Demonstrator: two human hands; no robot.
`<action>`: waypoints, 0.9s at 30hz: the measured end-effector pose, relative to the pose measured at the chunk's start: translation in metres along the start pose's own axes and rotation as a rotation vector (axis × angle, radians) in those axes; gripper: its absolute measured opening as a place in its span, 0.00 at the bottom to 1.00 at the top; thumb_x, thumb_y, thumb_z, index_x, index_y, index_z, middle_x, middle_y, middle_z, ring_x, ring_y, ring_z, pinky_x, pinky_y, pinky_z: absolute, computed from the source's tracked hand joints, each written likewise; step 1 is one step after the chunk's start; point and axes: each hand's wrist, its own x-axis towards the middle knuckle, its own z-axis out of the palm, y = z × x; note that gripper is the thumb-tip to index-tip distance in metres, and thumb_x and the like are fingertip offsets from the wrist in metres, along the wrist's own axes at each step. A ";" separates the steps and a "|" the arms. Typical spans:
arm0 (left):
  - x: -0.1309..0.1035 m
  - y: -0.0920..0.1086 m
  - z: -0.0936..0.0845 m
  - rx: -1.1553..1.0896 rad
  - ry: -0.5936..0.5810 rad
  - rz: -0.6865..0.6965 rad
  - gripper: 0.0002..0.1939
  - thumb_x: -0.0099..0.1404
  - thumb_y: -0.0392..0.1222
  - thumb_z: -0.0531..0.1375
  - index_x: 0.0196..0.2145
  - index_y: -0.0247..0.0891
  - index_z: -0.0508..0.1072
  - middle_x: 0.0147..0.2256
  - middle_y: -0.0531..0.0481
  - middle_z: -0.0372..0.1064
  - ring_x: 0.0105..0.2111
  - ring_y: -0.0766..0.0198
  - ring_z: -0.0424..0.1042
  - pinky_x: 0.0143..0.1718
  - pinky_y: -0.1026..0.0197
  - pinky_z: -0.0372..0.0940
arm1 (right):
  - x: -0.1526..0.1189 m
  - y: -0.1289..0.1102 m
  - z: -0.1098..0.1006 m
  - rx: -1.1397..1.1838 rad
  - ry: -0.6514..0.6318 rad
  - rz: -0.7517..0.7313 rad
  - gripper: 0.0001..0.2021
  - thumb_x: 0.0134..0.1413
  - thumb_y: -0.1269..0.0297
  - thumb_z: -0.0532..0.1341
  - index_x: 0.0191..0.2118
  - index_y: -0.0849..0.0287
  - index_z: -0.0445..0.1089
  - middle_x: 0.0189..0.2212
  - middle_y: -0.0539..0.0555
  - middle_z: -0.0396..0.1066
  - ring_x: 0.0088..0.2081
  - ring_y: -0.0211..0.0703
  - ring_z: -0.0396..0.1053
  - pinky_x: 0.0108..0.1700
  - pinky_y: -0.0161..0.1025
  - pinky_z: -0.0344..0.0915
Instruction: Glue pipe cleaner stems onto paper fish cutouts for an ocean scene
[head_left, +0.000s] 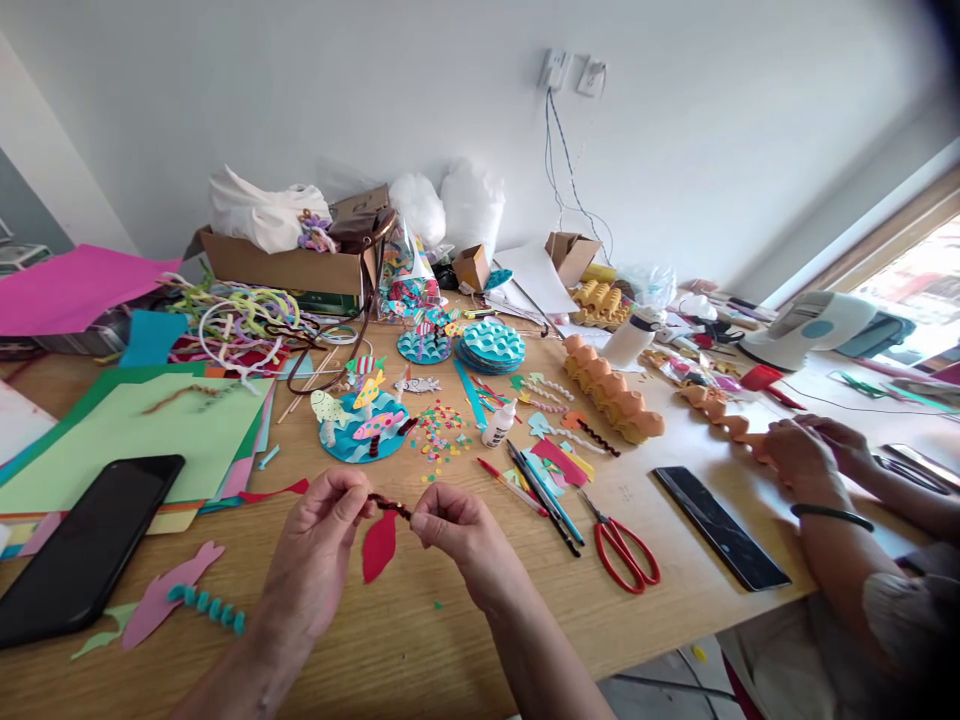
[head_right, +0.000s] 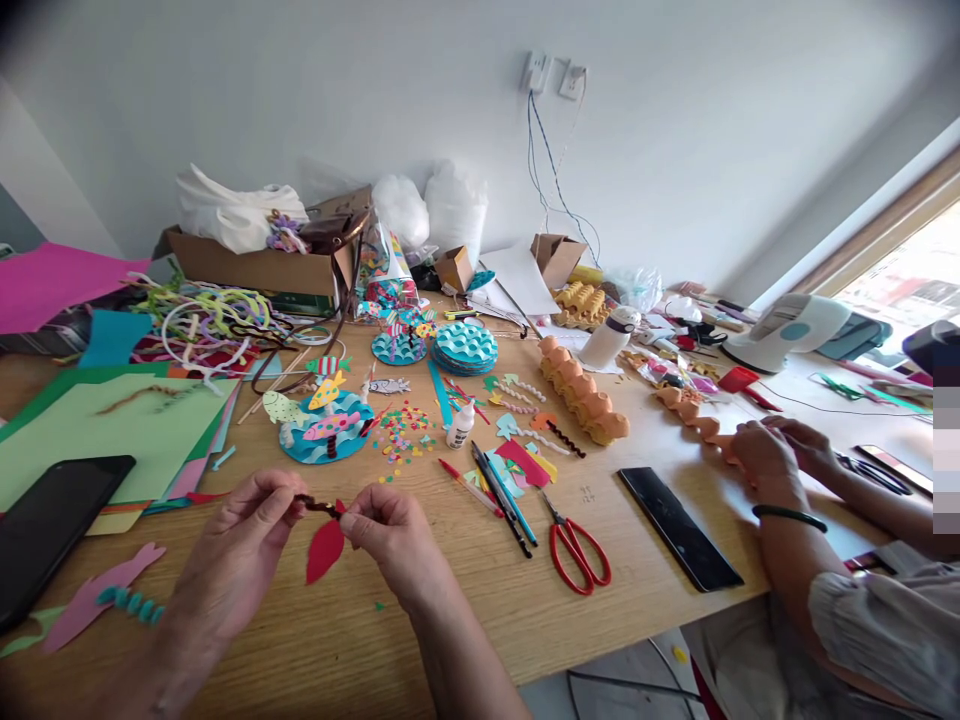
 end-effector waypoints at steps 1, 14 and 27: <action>0.001 0.000 0.000 -0.029 0.016 -0.018 0.11 0.43 0.43 0.70 0.23 0.39 0.73 0.24 0.57 0.67 0.25 0.71 0.64 0.31 0.70 0.62 | -0.001 -0.001 -0.001 -0.025 0.003 -0.007 0.12 0.39 0.59 0.64 0.19 0.60 0.62 0.15 0.44 0.58 0.21 0.31 0.50 0.24 0.31 0.46; 0.008 0.020 -0.009 0.421 -0.332 -0.023 0.07 0.53 0.40 0.63 0.20 0.39 0.74 0.20 0.53 0.67 0.23 0.65 0.63 0.25 0.66 0.59 | -0.009 -0.001 -0.049 -0.184 0.159 -0.073 0.13 0.42 0.56 0.63 0.21 0.59 0.63 0.18 0.45 0.58 0.22 0.34 0.52 0.26 0.33 0.48; -0.054 -0.072 0.061 0.663 -1.144 0.130 0.15 0.46 0.33 0.64 0.10 0.46 0.65 0.16 0.52 0.61 0.22 0.57 0.62 0.27 0.55 0.54 | -0.005 -0.041 -0.054 -0.521 -0.007 -0.166 0.09 0.48 0.62 0.60 0.23 0.59 0.64 0.19 0.46 0.60 0.24 0.34 0.55 0.26 0.33 0.50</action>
